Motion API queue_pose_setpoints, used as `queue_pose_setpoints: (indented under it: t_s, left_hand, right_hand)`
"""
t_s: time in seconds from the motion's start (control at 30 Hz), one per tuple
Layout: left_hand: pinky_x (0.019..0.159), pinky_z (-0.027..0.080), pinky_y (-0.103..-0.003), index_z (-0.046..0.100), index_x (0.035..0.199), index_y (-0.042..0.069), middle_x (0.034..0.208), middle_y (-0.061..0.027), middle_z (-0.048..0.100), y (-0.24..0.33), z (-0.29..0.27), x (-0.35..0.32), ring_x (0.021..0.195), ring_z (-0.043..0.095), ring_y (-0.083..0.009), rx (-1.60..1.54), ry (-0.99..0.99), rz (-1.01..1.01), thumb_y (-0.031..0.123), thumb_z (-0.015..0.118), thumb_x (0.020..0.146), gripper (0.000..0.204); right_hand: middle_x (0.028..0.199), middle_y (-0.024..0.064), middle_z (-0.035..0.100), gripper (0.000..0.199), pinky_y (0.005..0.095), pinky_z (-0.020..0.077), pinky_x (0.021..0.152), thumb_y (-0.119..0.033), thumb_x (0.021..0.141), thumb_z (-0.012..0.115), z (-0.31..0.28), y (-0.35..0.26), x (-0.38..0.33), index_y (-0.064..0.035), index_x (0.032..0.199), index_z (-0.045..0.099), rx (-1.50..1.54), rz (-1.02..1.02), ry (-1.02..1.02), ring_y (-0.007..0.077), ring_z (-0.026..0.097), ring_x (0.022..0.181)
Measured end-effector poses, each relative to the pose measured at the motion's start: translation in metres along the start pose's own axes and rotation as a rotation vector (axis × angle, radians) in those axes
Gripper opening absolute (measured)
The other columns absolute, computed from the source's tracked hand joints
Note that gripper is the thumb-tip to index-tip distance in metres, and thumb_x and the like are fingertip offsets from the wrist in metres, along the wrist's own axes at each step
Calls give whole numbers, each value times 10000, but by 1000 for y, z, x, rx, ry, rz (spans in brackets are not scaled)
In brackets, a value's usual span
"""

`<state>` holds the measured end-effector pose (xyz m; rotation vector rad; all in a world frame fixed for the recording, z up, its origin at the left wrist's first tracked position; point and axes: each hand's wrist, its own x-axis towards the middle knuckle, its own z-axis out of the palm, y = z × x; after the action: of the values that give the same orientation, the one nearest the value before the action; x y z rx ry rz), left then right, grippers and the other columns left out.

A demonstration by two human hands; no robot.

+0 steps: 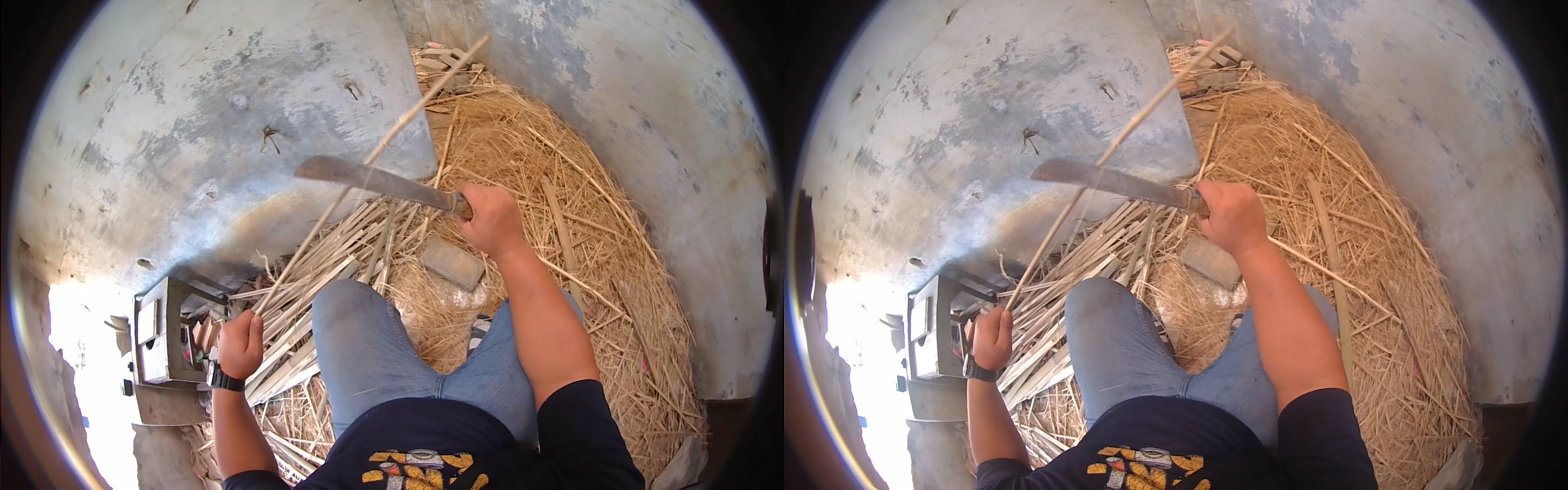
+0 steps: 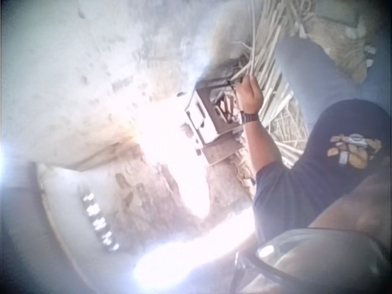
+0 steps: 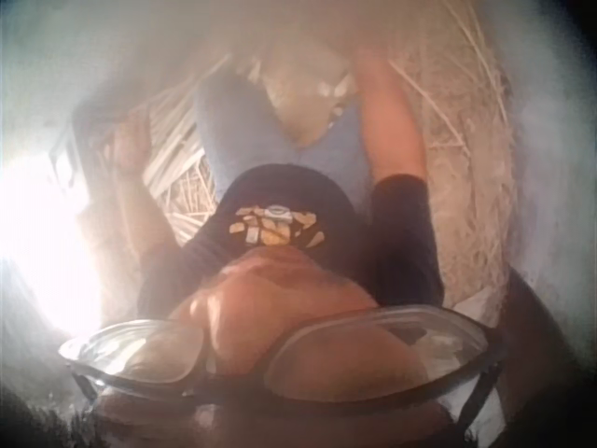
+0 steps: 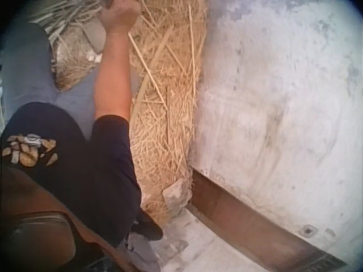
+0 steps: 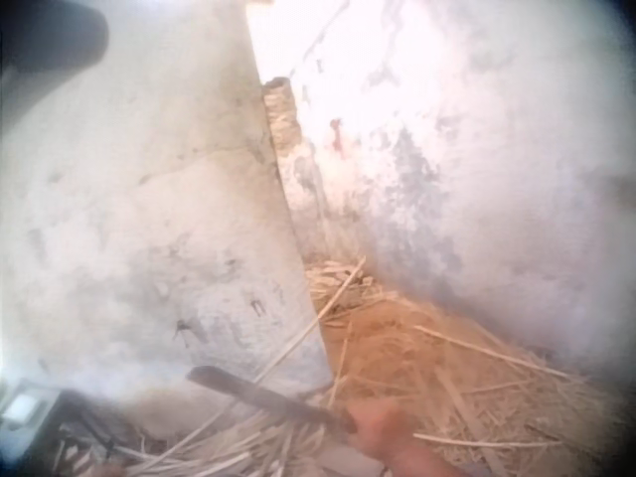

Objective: The person sits on a hay-covered floor and uses a machete to split long bamboo poles into thin strips. They hold the pole with one hand and strike it with the machete to separate the layers, then pull the strips apart by hand.

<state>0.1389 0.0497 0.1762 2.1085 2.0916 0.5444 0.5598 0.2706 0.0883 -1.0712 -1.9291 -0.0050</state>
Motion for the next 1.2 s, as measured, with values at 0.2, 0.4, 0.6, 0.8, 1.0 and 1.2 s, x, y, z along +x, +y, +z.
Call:
queue_pose_setpoints:
  t_s: [0.2,0.4,0.6,0.8,1.0,1.2]
  left_hand:
    - [520,377,-484,490,708,25,604,-223,500,9,16,-14,585,519,-461,10,1,-15,216,529,1009,359]
    - [536,384,-511,489,726,29,626,-218,525,8,23,-12,611,530,-469,85,18,31,238,526,1012,356]
    - [547,380,-534,494,731,43,625,-212,530,-2,20,-19,626,541,-468,165,49,59,265,505,1024,368]
    - [519,354,-466,463,722,15,596,-209,494,2,27,-14,552,490,-433,-5,-48,63,289,499,1036,419]
    - [519,345,-400,474,697,2,567,-144,457,1,15,-18,509,442,-271,-176,-185,-5,299,496,1049,461]
    - [536,353,-374,488,697,-1,582,-113,463,6,9,-19,534,426,-213,-276,-235,-40,310,479,1059,478]
  right_hand:
    - [758,84,664,226,437,496,666,-152,711,777,-4,-2,-1,-97,876,634,-6,27,11,320,652,715]
    - [752,74,666,196,426,512,650,-146,721,772,-1,-16,1,-104,840,622,-6,-142,-16,313,662,705]
    - [747,107,659,185,450,528,652,-155,737,762,-16,4,5,-107,847,622,-5,185,35,331,665,714]
    - [782,79,684,215,403,513,656,-138,693,748,-5,-10,-3,-121,896,678,37,-41,-33,297,663,715]
    - [735,65,663,187,416,518,632,-133,699,756,-1,-10,3,-127,848,643,83,-111,-14,285,675,713]
    - [769,78,687,179,428,541,675,-141,729,757,-14,6,3,-118,875,657,36,105,0,288,690,747]
